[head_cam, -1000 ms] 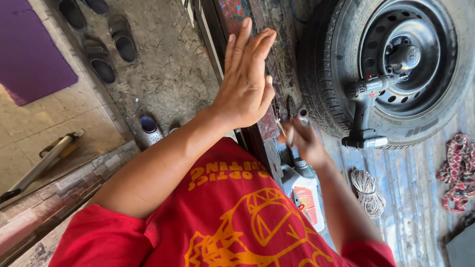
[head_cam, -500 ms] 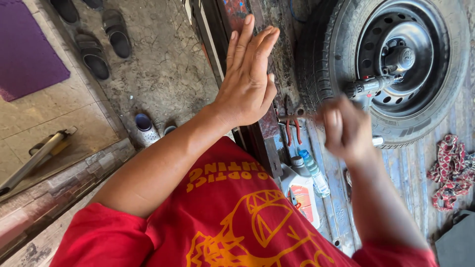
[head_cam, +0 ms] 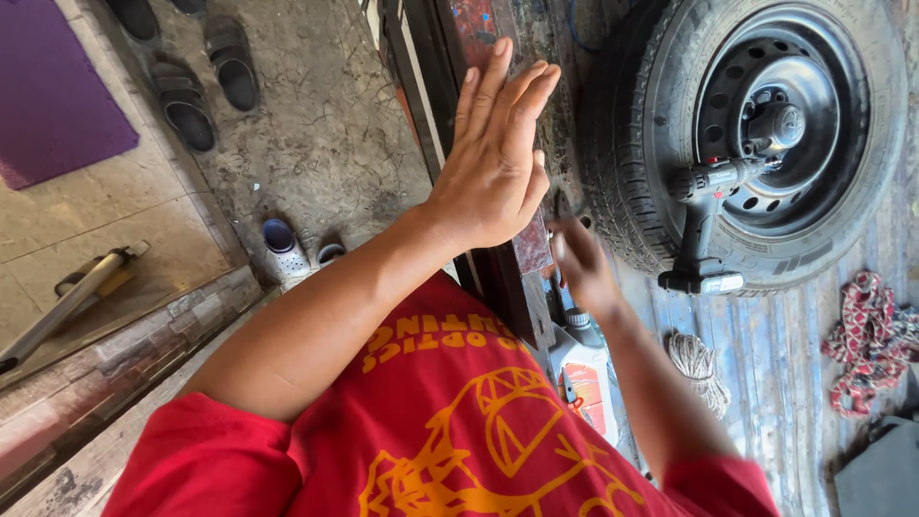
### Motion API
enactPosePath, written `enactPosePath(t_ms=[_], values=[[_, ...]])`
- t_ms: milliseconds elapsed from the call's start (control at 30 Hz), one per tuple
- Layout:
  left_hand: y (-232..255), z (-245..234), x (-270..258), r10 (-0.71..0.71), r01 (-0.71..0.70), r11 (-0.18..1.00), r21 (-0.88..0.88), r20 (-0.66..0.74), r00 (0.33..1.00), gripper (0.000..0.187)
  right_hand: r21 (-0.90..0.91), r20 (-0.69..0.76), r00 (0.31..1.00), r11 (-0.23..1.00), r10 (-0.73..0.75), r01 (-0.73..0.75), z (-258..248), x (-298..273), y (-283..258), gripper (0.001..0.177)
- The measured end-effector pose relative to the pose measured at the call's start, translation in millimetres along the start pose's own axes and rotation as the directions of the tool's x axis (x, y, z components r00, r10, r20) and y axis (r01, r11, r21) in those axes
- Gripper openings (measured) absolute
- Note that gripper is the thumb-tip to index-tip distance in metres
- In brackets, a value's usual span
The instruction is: Repairing or securing a metal strip on the edge of a truck bed tailgate.
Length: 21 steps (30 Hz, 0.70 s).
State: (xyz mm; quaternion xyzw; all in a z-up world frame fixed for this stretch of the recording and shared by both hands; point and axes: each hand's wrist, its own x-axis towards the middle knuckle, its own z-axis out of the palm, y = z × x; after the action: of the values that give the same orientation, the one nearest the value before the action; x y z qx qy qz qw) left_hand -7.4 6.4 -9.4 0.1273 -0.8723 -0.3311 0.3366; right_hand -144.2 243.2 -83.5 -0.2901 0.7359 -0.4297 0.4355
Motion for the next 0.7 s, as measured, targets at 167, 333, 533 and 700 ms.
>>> enactPosePath(t_ms=[167, 333, 533, 700], values=[[-0.3, -0.4, -0.6, 0.016, -0.016, 1.0, -0.003, 0.0, 1.0, 0.077, 0.031, -0.028, 0.997, 0.997, -0.068, 0.069, -24.0, -93.9, -3.8, 0.045], [-0.1, -1.1, 0.7, 0.022, -0.022, 1.0, -0.005, -0.006, 1.0, 0.077, -0.51, -0.069, 0.964, 0.84, -0.255, 0.186, -25.7, -106.5, -84.1, 0.022], [-2.5, 2.2, -1.0, 0.017, -0.017, 1.0, 0.026, 0.001, 1.0, 0.076, -0.698, 0.188, 0.476, 0.225, -0.859, 0.68, -47.7, -65.7, -129.9, 0.031], [-2.4, 2.6, 1.7, -0.008, 0.007, 0.999, 0.051, 0.021, 1.0, 0.078, -0.687, 0.134, 0.509, 0.29, -0.85, 0.666, -33.3, 14.7, -179.9, 0.023]])
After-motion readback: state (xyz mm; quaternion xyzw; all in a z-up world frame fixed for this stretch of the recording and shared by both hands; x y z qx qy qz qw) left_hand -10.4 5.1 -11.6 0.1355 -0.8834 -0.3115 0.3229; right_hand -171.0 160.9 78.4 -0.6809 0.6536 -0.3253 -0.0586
